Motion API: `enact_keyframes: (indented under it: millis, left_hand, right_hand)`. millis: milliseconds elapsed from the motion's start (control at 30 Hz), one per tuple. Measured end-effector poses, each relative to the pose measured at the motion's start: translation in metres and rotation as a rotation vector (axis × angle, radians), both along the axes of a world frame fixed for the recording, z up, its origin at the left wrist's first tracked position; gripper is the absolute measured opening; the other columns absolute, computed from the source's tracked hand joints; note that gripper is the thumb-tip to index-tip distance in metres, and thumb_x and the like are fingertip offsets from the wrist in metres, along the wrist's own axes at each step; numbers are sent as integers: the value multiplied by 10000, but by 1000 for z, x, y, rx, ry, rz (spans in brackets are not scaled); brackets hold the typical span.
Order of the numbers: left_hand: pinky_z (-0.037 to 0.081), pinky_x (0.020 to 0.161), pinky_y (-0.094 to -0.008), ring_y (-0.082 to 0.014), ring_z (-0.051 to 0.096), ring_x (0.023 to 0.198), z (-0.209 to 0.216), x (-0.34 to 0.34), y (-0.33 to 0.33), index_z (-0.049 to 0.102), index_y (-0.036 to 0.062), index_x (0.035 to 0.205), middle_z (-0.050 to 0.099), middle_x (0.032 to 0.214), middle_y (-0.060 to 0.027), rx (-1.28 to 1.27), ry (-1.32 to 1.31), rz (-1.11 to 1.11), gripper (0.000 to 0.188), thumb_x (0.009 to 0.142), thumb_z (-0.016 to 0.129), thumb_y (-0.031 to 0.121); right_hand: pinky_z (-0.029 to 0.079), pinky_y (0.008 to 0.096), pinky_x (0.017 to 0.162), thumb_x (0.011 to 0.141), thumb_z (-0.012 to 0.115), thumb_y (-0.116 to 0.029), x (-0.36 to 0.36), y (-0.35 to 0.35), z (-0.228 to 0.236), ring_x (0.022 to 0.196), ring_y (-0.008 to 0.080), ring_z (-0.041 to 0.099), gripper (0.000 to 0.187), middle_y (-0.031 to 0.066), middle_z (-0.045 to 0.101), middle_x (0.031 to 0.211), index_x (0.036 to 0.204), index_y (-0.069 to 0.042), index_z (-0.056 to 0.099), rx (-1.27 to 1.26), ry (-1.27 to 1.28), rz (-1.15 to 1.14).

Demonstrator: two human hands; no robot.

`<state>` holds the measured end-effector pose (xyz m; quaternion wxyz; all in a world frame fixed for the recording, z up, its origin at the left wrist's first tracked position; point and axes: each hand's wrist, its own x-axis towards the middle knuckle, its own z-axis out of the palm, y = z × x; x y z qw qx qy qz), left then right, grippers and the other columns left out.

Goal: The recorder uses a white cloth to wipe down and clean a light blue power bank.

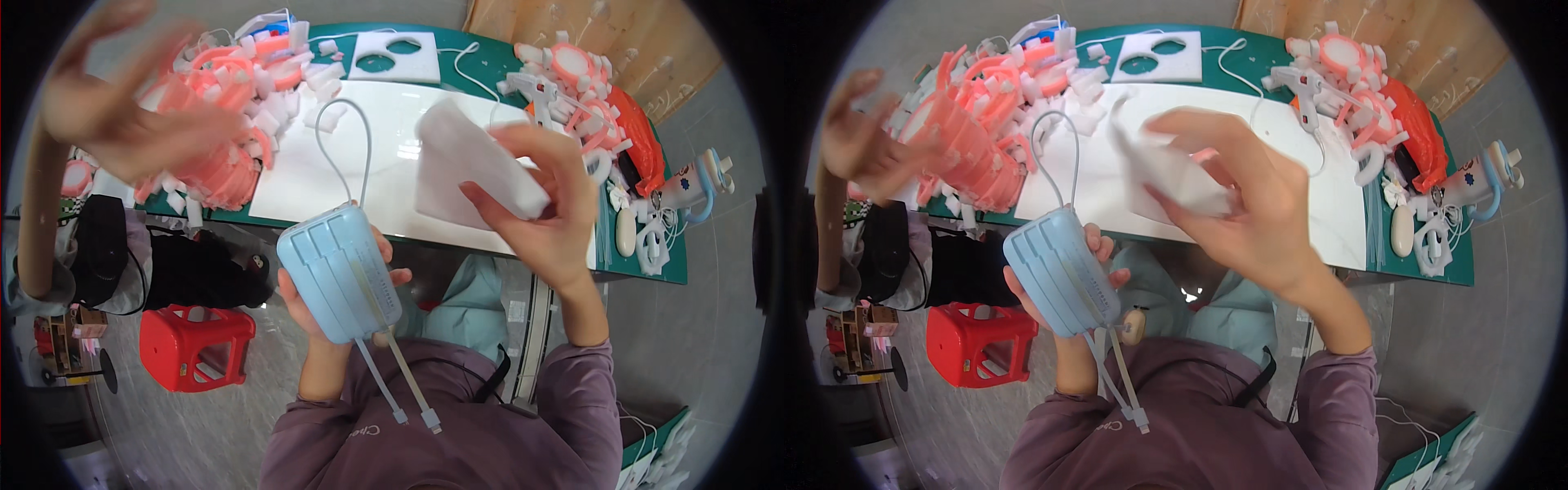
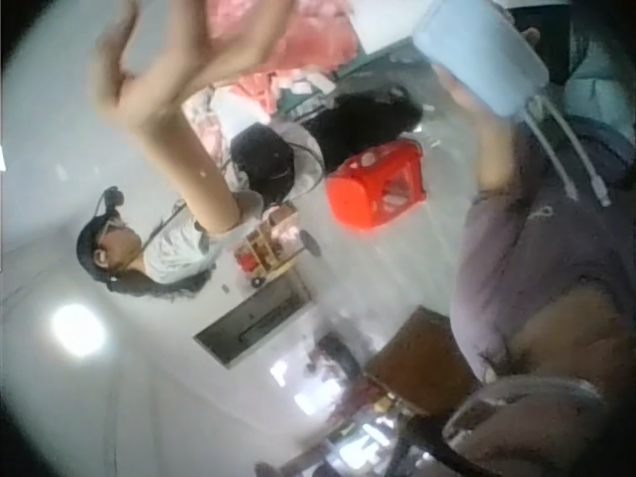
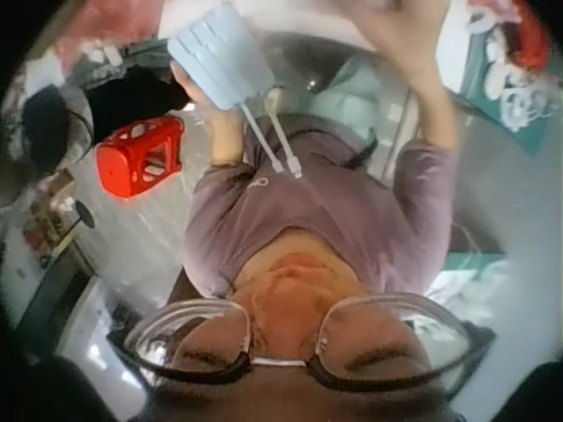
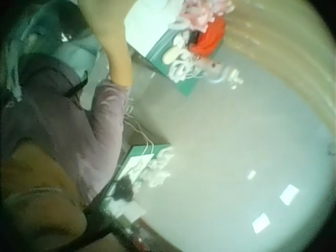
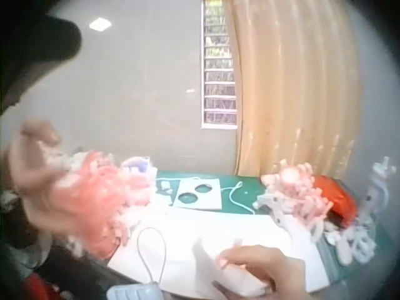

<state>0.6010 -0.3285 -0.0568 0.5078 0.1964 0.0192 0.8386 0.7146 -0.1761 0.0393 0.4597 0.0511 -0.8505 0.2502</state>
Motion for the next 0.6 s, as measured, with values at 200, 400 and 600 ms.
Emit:
enact_keyframes:
  millis: [200,400,600]
  left_hand:
    - [350,856,-472,-275,381,1070,7,29,14,209,46,1253,365,1169,-146,-61,-111,5,812,687,370,607]
    - [269,935,-379,-266,351,1109,-10,35,19,252,45,1229,340,1220,-129,116,-74,70,679,766,299,539]
    - [251,948,-367,-254,325,1132,-1,38,26,259,31,1222,333,1225,-143,171,79,107,681,768,293,538]
  right_hand:
    - [362,246,430,468,625,-1,18,-33,-33,529,123,440,477,72,478,912,936,-85,587,-75,-111,-250]
    - [366,232,488,562,606,-82,10,-42,-36,579,157,446,388,115,461,912,941,-17,557,57,-143,-168]
    - [410,236,535,593,565,-45,13,-45,-44,654,171,450,420,114,443,897,999,56,535,284,-190,-212]
